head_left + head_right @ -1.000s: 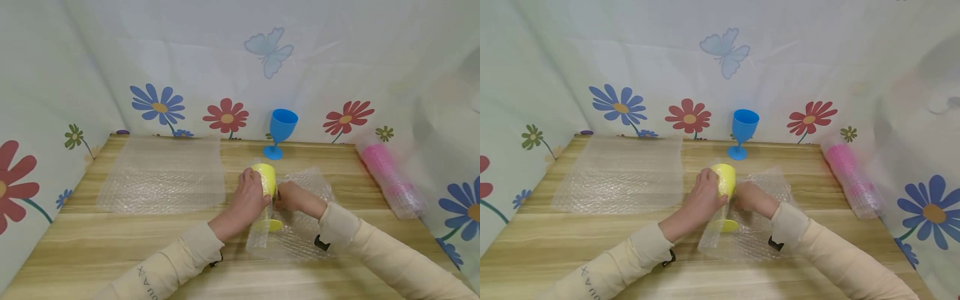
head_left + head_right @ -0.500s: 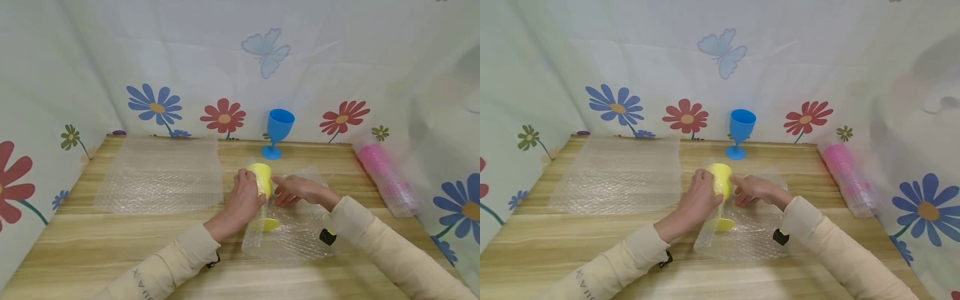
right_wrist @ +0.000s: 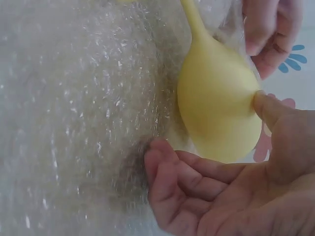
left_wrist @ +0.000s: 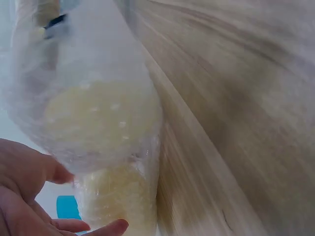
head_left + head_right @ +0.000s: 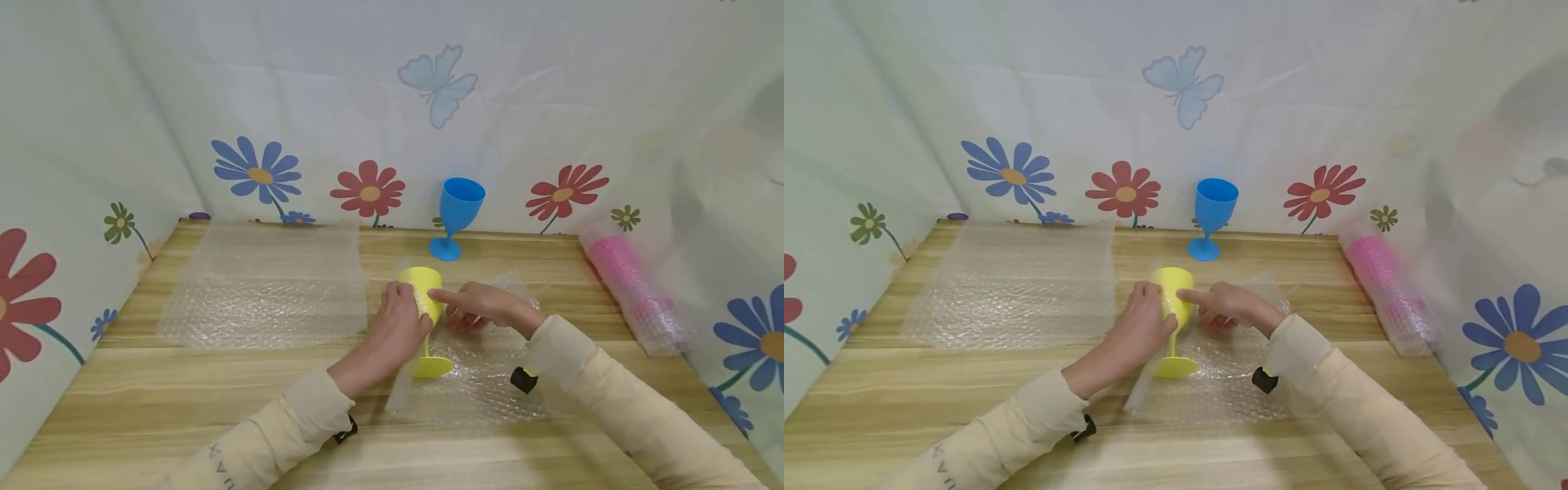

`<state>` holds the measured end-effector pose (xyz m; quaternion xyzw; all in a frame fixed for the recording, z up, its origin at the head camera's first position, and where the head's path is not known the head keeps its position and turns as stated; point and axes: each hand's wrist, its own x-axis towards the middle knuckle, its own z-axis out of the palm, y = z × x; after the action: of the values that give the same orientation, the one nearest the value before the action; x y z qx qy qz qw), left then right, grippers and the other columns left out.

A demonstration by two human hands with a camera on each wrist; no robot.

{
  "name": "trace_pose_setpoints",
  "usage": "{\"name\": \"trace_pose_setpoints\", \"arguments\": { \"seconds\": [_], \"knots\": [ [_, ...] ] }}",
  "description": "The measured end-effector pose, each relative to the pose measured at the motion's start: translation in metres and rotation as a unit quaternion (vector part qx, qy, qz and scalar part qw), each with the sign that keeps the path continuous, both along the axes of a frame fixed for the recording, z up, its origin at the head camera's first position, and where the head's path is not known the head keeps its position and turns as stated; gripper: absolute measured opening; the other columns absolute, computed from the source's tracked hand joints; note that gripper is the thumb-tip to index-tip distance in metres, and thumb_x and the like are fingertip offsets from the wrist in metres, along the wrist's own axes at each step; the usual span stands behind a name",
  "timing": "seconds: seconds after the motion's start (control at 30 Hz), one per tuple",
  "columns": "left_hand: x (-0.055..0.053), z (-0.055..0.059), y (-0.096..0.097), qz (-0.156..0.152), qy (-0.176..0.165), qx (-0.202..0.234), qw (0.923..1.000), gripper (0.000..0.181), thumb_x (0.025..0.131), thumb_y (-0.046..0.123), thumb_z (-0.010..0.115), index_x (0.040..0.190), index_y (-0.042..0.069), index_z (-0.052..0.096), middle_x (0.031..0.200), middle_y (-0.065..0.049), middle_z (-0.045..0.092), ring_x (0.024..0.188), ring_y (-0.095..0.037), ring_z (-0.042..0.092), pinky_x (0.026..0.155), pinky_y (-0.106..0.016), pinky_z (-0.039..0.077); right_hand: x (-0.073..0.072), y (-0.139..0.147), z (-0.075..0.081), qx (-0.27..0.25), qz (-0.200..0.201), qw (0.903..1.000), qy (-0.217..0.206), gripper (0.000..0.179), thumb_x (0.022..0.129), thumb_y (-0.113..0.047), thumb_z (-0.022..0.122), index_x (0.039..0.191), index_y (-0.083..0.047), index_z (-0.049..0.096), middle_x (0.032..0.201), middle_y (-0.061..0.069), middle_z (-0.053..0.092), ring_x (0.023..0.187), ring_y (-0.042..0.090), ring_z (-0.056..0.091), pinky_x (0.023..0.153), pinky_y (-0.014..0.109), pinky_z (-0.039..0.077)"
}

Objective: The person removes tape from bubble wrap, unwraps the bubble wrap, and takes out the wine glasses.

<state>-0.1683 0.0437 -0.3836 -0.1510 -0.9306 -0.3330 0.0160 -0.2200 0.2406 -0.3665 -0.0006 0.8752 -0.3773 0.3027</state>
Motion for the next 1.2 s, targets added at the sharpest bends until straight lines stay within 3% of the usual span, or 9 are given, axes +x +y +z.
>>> {"name": "trace_pose_setpoints", "arguments": {
  "seconds": [0.17, 0.27, 0.4, 0.6, 0.83, 1.0, 1.2],
  "knots": [
    [0.002, 0.003, -0.003, -0.002, -0.034, -0.002, 0.9994, 0.072, 0.098, 0.033, 0.072, 0.14, -0.016, 0.04, 0.131, -0.024, 0.044, 0.102, -0.029, 0.052, 0.09, -0.039, 0.053, -0.004, -0.009, -0.003, -0.047, -0.007, 0.9988, -0.01, 0.064, 0.099, -0.06, 0.059, 0.091, 0.003, 0.068, 0.075, 0.009, 0.064, 0.07, 0.021, 0.062, 0.068, 0.031, 0.057],
    [0.003, 0.002, -0.005, -0.002, -0.037, 0.006, 0.9993, 0.069, 0.096, 0.025, 0.073, 0.14, -0.016, 0.039, 0.131, -0.024, 0.043, 0.093, -0.028, 0.056, 0.085, -0.039, 0.055, -0.004, -0.015, -0.004, -0.078, -0.027, 0.9964, -0.02, 0.059, 0.098, -0.057, 0.062, 0.098, 0.001, 0.072, 0.086, 0.014, 0.072, 0.072, 0.022, 0.068, 0.073, 0.035, 0.061],
    [0.004, 0.0, -0.008, -0.008, -0.054, 0.047, 0.9974, 0.064, 0.095, 0.014, 0.068, 0.141, -0.016, 0.036, 0.132, -0.023, 0.04, 0.083, -0.028, 0.056, 0.078, -0.038, 0.054, -0.001, -0.022, -0.008, -0.106, -0.067, 0.9915, -0.035, 0.057, 0.097, -0.054, 0.064, 0.105, 0.002, 0.071, 0.092, 0.019, 0.074, 0.074, 0.023, 0.072, 0.074, 0.037, 0.062],
    [0.005, -0.002, -0.01, -0.013, -0.089, 0.103, 0.9906, 0.065, 0.097, 0.009, 0.058, 0.15, -0.015, 0.03, 0.138, -0.022, 0.036, 0.088, -0.03, 0.056, 0.074, -0.037, 0.051, 0.003, -0.026, -0.014, -0.147, -0.099, 0.9831, -0.047, 0.056, 0.097, -0.051, 0.067, 0.113, 0.004, 0.066, 0.092, 0.017, 0.074, 0.074, 0.023, 0.072, 0.074, 0.035, 0.062],
    [0.007, -0.002, -0.008, -0.009, -0.084, 0.142, 0.9863, 0.062, 0.096, 0.007, 0.055, 0.151, -0.013, 0.033, 0.151, -0.023, 0.034, 0.113, -0.035, 0.054, 0.099, -0.045, 0.048, 0.008, -0.027, -0.017, -0.201, -0.138, 0.9685, -0.051, 0.05, 0.099, -0.039, 0.068, 0.116, 0.008, 0.063, 0.087, 0.016, 0.074, 0.071, 0.022, 0.073, 0.074, 0.036, 0.062],
    [0.009, -0.005, -0.003, -0.019, -0.081, 0.186, 0.979, 0.058, 0.093, 0.002, 0.052, 0.147, -0.014, 0.036, 0.152, -0.023, 0.035, 0.127, -0.036, 0.049, 0.11, -0.047, 0.041, 0.009, -0.023, -0.017, -0.196, -0.137, 0.9697, -0.05, 0.05, 0.099, -0.038, 0.07, 0.115, 0.008, 0.06, 0.086, 0.014, 0.072, 0.068, 0.02, 0.071, 0.07, 0.033, 0.062],
    [0.004, -0.013, 0.002, -0.028, -0.078, 0.206, 0.9751, 0.058, 0.09, -0.001, 0.051, 0.146, -0.012, 0.04, 0.153, -0.024, 0.038, 0.139, -0.036, 0.043, 0.116, -0.048, 0.036, 0.01, -0.014, -0.015, -0.203, -0.145, 0.9668, -0.057, 0.052, 0.099, -0.036, 0.07, 0.121, 0.009, 0.054, 0.093, 0.015, 0.07, 0.07, 0.019, 0.07, 0.068, 0.031, 0.061]
  ]
}}
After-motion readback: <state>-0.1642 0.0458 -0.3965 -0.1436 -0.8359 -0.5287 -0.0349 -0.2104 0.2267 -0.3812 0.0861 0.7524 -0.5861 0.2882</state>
